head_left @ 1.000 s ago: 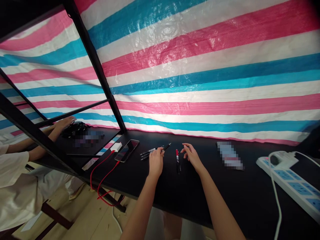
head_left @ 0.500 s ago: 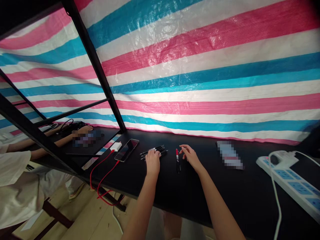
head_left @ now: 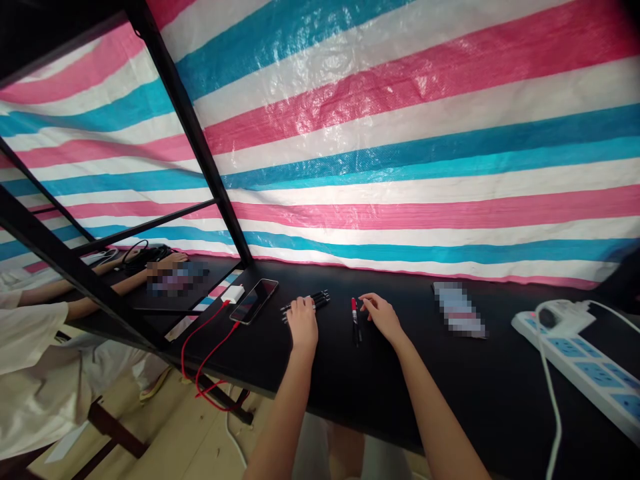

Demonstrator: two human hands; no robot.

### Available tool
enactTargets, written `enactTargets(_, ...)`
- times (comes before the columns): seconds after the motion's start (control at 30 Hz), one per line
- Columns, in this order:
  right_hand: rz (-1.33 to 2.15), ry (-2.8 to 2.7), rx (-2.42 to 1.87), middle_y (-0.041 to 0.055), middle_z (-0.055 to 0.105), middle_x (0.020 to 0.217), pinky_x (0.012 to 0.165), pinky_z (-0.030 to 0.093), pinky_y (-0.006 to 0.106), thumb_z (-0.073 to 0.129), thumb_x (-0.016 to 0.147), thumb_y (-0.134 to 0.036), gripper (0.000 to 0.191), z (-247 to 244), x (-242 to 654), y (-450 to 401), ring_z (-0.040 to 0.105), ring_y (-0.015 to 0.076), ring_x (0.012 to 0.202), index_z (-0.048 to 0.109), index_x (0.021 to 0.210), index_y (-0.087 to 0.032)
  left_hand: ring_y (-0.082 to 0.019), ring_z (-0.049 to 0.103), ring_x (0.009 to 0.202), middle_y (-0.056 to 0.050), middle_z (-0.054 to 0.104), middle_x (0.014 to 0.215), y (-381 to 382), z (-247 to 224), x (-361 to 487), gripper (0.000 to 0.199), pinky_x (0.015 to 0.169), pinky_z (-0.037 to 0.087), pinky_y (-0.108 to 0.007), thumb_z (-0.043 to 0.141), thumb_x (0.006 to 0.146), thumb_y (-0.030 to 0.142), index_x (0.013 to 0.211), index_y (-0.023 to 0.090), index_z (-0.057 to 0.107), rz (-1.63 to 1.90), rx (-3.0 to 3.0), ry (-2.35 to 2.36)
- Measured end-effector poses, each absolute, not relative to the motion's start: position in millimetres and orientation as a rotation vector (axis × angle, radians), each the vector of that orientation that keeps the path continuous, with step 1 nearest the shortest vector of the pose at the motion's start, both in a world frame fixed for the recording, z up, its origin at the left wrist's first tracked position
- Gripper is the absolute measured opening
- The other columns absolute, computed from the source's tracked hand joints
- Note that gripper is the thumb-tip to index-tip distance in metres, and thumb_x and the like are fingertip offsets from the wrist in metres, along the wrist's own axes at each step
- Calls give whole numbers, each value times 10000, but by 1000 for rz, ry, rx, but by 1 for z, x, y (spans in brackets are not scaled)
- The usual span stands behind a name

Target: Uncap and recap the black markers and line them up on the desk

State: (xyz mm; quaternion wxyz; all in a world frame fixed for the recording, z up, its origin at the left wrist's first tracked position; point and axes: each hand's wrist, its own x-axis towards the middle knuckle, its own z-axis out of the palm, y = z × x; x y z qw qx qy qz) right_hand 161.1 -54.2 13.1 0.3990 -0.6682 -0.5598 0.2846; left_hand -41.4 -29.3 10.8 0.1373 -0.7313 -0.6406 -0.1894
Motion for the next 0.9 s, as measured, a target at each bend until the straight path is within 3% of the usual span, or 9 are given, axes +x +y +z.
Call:
enactTargets(0.17,494,-1525,-1963,-23,623,748,573,300,228,410,822,-311,205,21,157,-62,548,141,702,599,884,-263,-232,471,868,-65,555,826,-26,8,-42,161,729,345,-347,451,808,184,956,169,514,-573,-2172,-1856)
enactTargets(0.4,257,-1685,-2009,-24,575,764,532,258,223,513,771,-322,122,22,146,-66,510,108,661,590,803,-233,-204,479,891,-51,559,888,-29,7,-35,150,748,343,-325,428,809,163,932,179,512,-739,-2323,-1785)
enactTargets(0.7,256,-1748,-2064,-17,606,761,555,287,230,514,757,-400,180,18,143,-64,555,138,702,580,820,-245,-157,470,871,-20,516,918,-44,17,-22,335,776,374,-282,388,863,391,1166,260,443,-838,-2960,-1343)
enactTargets(0.9,81,-1675,-2265,36,613,790,590,342,258,474,764,-291,128,18,138,-65,592,190,726,552,800,-196,-155,457,880,-14,488,902,-45,16,-21,282,780,371,-274,375,859,432,1015,264,538,-775,-2991,-1318)
